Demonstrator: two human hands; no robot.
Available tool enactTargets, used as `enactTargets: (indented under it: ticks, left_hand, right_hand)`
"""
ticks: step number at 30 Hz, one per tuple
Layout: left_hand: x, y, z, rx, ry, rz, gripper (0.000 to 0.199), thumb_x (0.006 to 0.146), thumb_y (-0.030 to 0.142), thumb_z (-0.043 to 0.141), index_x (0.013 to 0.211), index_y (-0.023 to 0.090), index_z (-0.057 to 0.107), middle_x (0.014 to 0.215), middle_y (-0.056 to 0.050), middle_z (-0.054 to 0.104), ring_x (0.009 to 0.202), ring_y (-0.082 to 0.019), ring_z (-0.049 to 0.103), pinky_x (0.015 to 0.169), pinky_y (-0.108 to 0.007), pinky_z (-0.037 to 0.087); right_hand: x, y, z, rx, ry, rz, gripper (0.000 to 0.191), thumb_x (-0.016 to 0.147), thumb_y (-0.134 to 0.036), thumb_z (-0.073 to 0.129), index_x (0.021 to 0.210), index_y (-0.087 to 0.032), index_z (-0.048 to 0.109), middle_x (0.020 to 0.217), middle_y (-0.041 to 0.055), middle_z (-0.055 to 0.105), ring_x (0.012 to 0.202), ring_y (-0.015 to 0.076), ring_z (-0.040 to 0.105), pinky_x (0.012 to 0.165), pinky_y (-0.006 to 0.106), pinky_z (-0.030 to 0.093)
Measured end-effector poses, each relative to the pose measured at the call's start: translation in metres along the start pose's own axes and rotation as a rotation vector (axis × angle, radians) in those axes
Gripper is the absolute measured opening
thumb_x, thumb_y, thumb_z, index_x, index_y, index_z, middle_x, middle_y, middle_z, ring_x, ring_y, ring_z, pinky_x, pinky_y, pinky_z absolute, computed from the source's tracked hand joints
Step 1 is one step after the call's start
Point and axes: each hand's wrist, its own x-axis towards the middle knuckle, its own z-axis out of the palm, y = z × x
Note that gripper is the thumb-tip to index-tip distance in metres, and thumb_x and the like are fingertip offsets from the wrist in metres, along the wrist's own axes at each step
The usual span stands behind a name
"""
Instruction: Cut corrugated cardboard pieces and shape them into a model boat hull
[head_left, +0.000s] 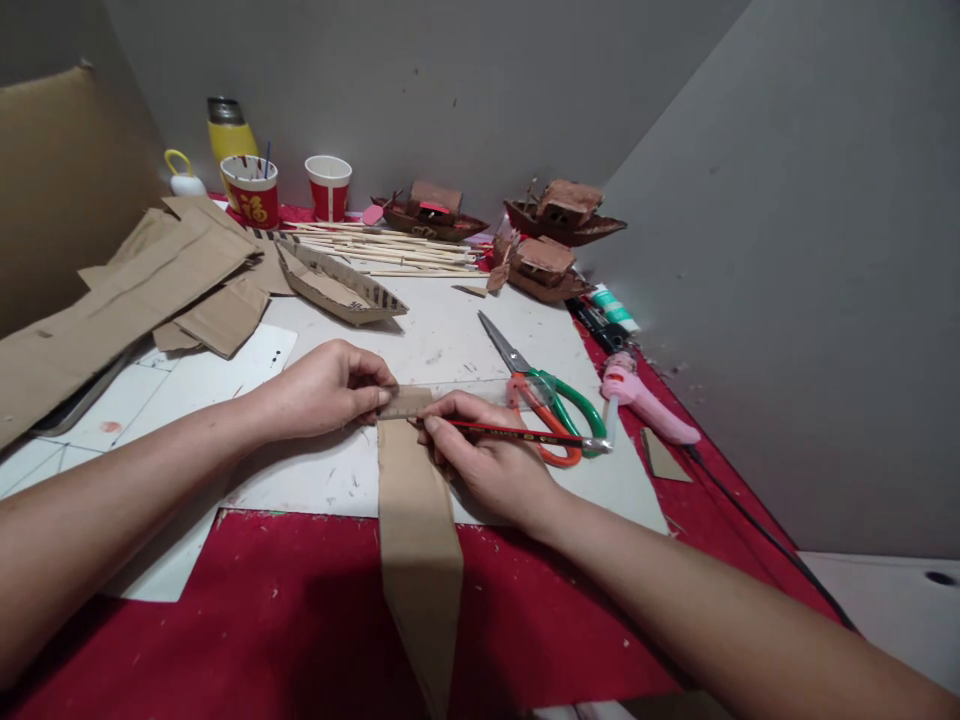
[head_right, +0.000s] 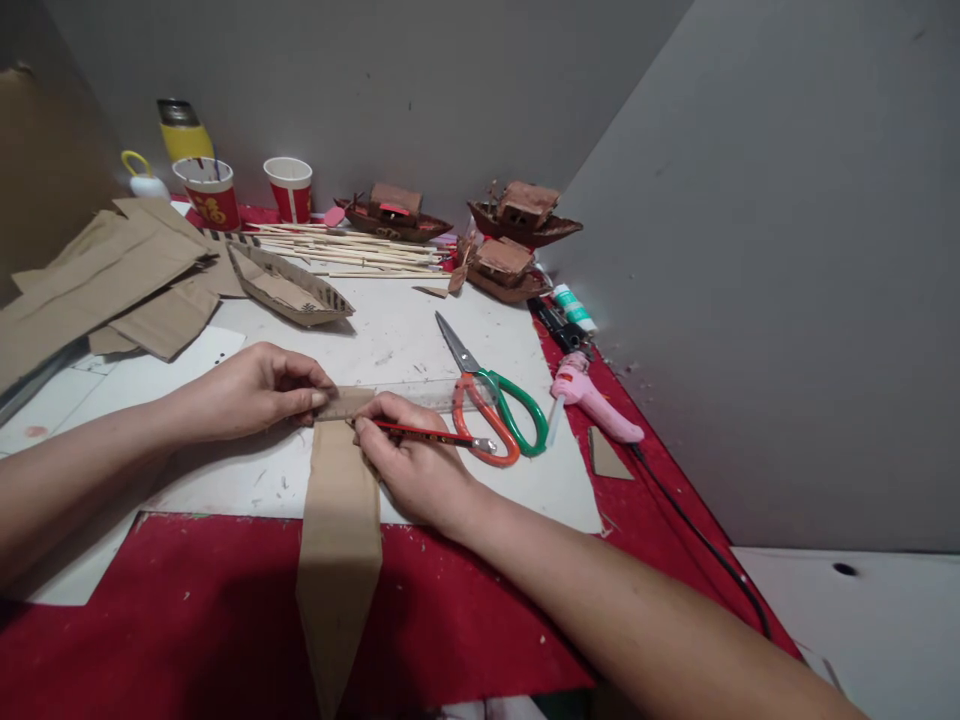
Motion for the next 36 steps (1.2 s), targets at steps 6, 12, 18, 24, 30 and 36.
enactTargets:
  ticks: [6, 12, 18, 24, 30, 36]
  left_hand:
    - [-0.001, 0.002, 0.002, -0.006, 0.007, -0.018, 0.017, 0.083, 0.026, 0.059, 0.08, 0.013, 0.068, 0.061, -0.001, 0.063, 0.056, -0.012, 0.053, 0.056, -0.023, 0.041]
    - [-0.004, 0.001, -0.003, -0.154, 0.029, -0.056, 0.014, 0.082, 0.024, 0.062, 0.08, 0.012, 0.068, 0.059, -0.001, 0.063, 0.054, -0.01, 0.053, 0.054, -0.022, 0.042]
    - [-0.015, 0.02, -0.017, -0.364, 0.105, -0.077, 0.012, 0.075, 0.02, 0.069, 0.081, 0.011, 0.067, 0.059, 0.001, 0.063, 0.05, -0.009, 0.056, 0.051, -0.02, 0.045]
    - [-0.029, 0.051, 0.0, -0.375, -0.006, -0.037, 0.015, 0.08, 0.026, 0.066, 0.083, 0.011, 0.067, 0.061, 0.001, 0.062, 0.05, -0.008, 0.056, 0.052, -0.02, 0.047]
    - [-0.039, 0.045, 0.015, -0.134, 0.153, 0.011, 0.031, 0.093, 0.039, 0.048, 0.103, 0.013, 0.064, 0.072, -0.002, 0.066, 0.06, -0.014, 0.062, 0.059, -0.027, 0.052]
    - [-0.073, 0.026, 0.031, 0.744, 0.007, 0.29, 0.046, 0.094, 0.036, 0.048, 0.133, 0.013, 0.055, 0.138, -0.019, 0.055, 0.128, -0.032, 0.051, 0.103, -0.05, 0.044]
  right_hand:
    - [0.001, -0.001, -0.001, -0.023, -0.016, -0.001, 0.013, 0.09, -0.025, 0.053, 0.083, -0.018, 0.062, 0.071, 0.0012, 0.065, 0.059, 0.0126, 0.057, 0.055, 0.024, 0.046]
    - [-0.009, -0.007, -0.004, 0.135, 0.075, -0.064, 0.021, 0.095, -0.033, 0.051, 0.099, -0.016, 0.065, 0.077, 0.0041, 0.07, 0.059, 0.013, 0.063, 0.057, 0.026, 0.053]
    - [-0.014, -0.028, -0.049, -0.441, 0.388, -0.613, 0.027, 0.096, -0.024, 0.052, 0.122, -0.026, 0.06, 0.108, 0.0088, 0.071, 0.107, 0.0257, 0.064, 0.097, 0.048, 0.047]
    - [-0.021, -0.029, -0.07, -0.909, 0.015, -0.734, 0.049, 0.092, -0.035, 0.06, 0.133, -0.011, 0.049, 0.103, 0.0162, 0.069, 0.095, 0.0304, 0.064, 0.085, 0.049, 0.052]
    - [-0.047, -0.015, -0.082, -0.721, 0.072, -0.566, 0.035, 0.094, -0.026, 0.055, 0.127, -0.014, 0.054, 0.1, 0.0118, 0.069, 0.086, 0.022, 0.067, 0.074, 0.033, 0.055]
    - [-0.061, -0.007, -0.092, -0.568, 0.242, -0.233, 0.042, 0.089, -0.037, 0.062, 0.124, -0.014, 0.059, 0.084, 0.0057, 0.067, 0.068, 0.0195, 0.063, 0.064, 0.031, 0.053]
